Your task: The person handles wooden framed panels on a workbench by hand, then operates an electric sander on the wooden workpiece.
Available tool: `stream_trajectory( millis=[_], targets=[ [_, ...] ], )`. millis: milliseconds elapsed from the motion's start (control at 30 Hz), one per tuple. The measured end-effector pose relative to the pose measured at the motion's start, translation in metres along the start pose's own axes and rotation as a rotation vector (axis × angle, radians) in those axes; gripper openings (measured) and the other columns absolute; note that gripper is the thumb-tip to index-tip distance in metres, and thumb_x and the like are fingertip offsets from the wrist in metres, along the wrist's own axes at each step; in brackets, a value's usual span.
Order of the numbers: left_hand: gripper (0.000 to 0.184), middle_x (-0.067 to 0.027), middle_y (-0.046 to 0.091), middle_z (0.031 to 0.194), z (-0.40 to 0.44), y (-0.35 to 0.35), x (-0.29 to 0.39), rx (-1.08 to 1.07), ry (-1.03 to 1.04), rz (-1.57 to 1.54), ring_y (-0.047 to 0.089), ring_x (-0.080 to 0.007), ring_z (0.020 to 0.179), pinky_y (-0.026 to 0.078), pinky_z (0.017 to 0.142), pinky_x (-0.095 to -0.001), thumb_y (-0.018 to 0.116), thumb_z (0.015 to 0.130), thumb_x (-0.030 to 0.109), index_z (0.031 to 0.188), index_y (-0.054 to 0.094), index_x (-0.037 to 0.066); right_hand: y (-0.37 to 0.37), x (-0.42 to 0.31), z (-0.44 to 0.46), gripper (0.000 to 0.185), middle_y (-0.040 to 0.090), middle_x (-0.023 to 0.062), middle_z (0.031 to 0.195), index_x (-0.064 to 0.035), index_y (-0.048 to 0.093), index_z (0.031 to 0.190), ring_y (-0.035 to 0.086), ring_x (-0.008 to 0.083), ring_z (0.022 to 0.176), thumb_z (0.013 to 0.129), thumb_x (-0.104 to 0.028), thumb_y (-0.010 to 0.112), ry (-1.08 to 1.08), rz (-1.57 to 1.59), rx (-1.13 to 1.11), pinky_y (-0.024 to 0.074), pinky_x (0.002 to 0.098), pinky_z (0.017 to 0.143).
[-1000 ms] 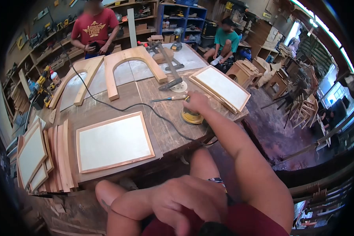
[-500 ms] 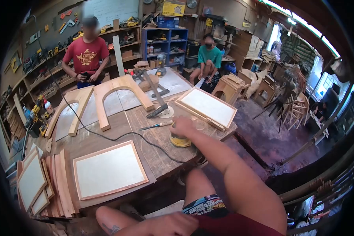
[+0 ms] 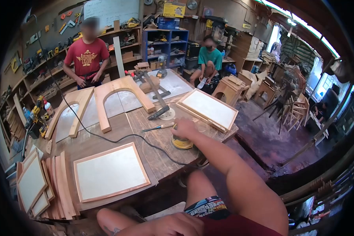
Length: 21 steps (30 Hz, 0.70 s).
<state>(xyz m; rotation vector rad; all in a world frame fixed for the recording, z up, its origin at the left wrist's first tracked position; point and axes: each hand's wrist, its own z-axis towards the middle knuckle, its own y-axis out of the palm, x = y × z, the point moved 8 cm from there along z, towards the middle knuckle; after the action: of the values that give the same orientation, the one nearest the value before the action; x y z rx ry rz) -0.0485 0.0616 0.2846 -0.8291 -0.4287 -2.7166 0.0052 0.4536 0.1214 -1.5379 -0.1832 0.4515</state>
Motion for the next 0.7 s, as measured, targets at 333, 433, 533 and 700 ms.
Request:
stream_trajectory(
  millis=[333, 433, 533, 700],
  targets=[
    [0.024, -0.0138, 0.072, 0.101, -0.211, -0.143, -0.052, 0.573, -1.163, 1.119, 0.07, -0.0274, 0.092, 0.055, 0.083, -0.0374, 0.073, 0.091, 0.019, 0.11, 0.072, 0.005, 0.002, -0.001, 0.001, 0.058, 0.062, 0.019, 0.129, -0.0127, 0.063, 0.13, 0.061, 0.0364, 0.122, 0.088, -0.052, 0.067, 0.01, -0.012, -0.042, 0.0513, 0.049, 0.101],
    [0.029, -0.0163, 0.073, 0.109, -0.222, -0.155, -0.042, 0.587, -1.251, 1.23, 0.068, -0.0349, 0.103, 0.054, 0.091, -0.0448, 0.073, 0.089, 0.022, 0.113, 0.072, 0.006, 0.003, 0.0, 0.006, 0.057, 0.062, 0.0192, 0.13, -0.0132, 0.063, 0.13, 0.06, 0.0362, 0.123, 0.088, -0.052, 0.068, -0.002, -0.001, -0.031, 0.0513, 0.0491, 0.102],
    [0.029, -0.015, 0.07, 0.116, -0.216, -0.167, -0.027, 0.664, -1.042, 1.479, 0.062, -0.0366, 0.113, 0.049, 0.099, -0.045, 0.076, 0.086, 0.018, 0.113, 0.072, 0.007, 0.008, 0.003, 0.008, 0.058, 0.062, 0.0193, 0.131, -0.0136, 0.063, 0.131, 0.059, 0.036, 0.125, 0.087, -0.052, 0.068, 0.016, 0.009, -0.05, 0.0508, 0.0487, 0.102],
    [0.031, -0.0166, 0.065, 0.128, -0.211, -0.161, -0.022, 0.681, -0.954, 1.639, 0.059, -0.0379, 0.12, 0.048, 0.103, -0.0468, 0.077, 0.084, 0.016, 0.114, 0.071, 0.007, 0.008, 0.004, 0.004, 0.061, 0.062, 0.019, 0.132, -0.0141, 0.062, 0.134, 0.059, 0.0363, 0.125, 0.087, -0.052, 0.068, 0.039, 0.001, -0.028, 0.0488, 0.0478, 0.105]
  ],
)
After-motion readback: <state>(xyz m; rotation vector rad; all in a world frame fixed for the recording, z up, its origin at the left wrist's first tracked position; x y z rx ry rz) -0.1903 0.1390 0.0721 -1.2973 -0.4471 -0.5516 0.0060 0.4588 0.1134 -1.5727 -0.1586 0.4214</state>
